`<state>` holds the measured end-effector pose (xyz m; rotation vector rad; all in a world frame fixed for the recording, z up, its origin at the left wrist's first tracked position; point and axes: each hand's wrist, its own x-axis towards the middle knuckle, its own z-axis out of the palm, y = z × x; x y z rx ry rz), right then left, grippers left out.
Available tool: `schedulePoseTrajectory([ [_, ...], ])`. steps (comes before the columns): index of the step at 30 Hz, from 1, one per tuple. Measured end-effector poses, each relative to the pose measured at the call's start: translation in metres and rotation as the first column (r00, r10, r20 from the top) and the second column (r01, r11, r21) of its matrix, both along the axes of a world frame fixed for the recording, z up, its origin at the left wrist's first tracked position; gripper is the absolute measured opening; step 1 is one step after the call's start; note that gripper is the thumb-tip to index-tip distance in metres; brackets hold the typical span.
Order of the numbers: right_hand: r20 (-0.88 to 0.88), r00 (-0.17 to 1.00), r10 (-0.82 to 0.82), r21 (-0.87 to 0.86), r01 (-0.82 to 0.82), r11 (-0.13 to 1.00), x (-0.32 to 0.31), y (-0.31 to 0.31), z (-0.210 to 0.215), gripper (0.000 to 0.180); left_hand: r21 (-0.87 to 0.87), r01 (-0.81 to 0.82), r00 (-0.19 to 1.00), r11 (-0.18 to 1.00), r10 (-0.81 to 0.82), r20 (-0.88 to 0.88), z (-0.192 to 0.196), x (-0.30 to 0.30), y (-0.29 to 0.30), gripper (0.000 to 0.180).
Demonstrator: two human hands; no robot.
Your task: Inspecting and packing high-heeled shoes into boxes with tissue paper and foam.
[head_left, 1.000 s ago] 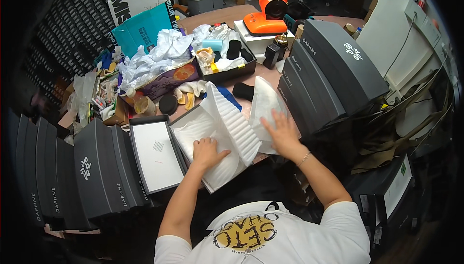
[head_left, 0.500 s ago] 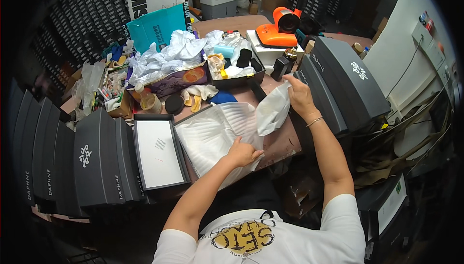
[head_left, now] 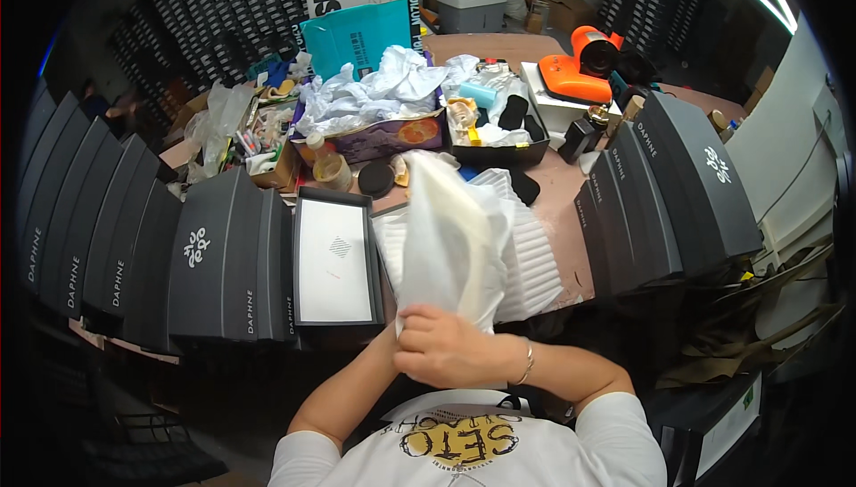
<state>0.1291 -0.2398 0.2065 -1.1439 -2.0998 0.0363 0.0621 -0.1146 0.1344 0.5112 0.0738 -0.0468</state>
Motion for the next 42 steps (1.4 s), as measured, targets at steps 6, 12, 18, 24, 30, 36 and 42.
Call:
schedulePoseTrajectory([
  [6, -0.373, 0.927, 0.043, -0.083, -0.079, 0.993, -0.03, -0.021, -0.055, 0.019, 0.528, -0.412, 0.87, 0.743, 0.493, -0.015, -0.047, -0.064, -0.001, 0.067],
  [12, -0.904, 0.025, -0.428, -0.369, -0.554, 0.746, 0.034, -0.065, -0.077, 0.074, 0.94, -0.21, 0.86, 0.27, 0.508, 0.046, 0.0, -0.102, 0.036, 0.075],
  [18, -0.367, 0.799, -0.477, -0.51, 0.256, 0.821, 0.031, -0.053, -0.032, 0.065, 0.963, -0.121, 0.722, -0.24, 0.645, 0.251, 0.028, -0.037, 0.09, 0.077],
  [24, 0.055, 0.642, -0.765, -0.554, 0.657, 0.511, 0.035, -0.007, -0.132, 0.053, 0.612, -0.327, 0.84, 0.72, 0.518, -0.161, -0.113, 0.062, 0.033, 0.062],
  [30, 0.019, 0.827, -0.563, -0.702, 0.412, 0.582, 0.044, -0.043, -0.061, 0.031, 0.764, -0.459, 0.647, 0.454, 0.76, -0.063, -0.118, 0.034, 0.006, 0.051],
  [36, -0.001, 0.644, -0.765, -0.624, 0.597, 0.503, 0.149, -0.09, -0.142, 0.022, 0.796, -0.242, 0.788, 0.555, 0.591, -0.173, -0.086, -0.104, 0.0, 0.018],
  [42, -0.076, 0.813, -0.577, -0.289, 0.536, 0.793, 0.1, 0.067, -0.124, 0.051, 0.858, -0.42, 0.727, -0.296, 0.455, 0.514, -0.005, -0.08, -0.015, 0.048],
])
